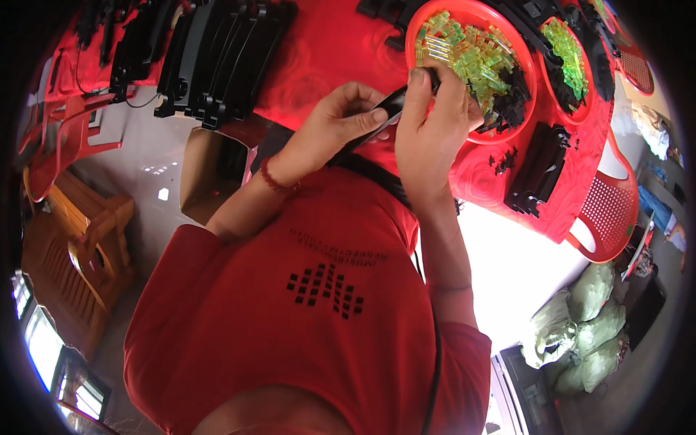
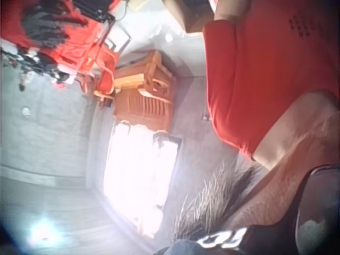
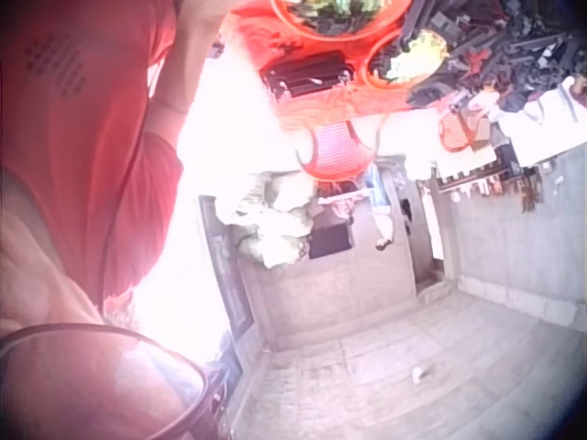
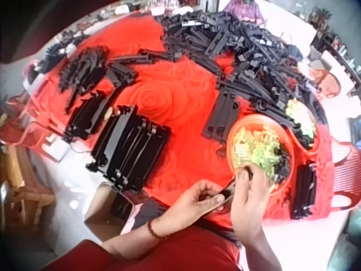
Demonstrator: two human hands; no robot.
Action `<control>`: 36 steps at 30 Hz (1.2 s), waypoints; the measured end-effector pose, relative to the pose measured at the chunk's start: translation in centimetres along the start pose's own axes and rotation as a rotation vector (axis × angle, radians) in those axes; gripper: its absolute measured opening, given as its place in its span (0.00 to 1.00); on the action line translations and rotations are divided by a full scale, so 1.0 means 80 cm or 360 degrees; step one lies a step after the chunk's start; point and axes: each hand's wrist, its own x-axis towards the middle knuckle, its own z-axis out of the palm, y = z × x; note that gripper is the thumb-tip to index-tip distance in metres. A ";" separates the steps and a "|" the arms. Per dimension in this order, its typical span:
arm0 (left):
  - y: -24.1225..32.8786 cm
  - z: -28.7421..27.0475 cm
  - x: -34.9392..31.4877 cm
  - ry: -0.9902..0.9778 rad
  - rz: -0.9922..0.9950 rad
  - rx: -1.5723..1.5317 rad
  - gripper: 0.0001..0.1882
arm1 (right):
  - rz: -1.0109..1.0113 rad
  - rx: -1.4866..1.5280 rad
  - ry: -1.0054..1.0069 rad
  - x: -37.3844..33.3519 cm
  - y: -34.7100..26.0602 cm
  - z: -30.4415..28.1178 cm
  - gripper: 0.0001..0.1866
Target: The person assembles plastic toy gun components and loads toy bullets into the assembled toy gun by hand.
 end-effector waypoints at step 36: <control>0.017 -0.027 -0.016 0.0310 0.0580 0.2204 0.23 | 0.0168 -0.0393 -0.0415 0.058 0.095 0.032 0.12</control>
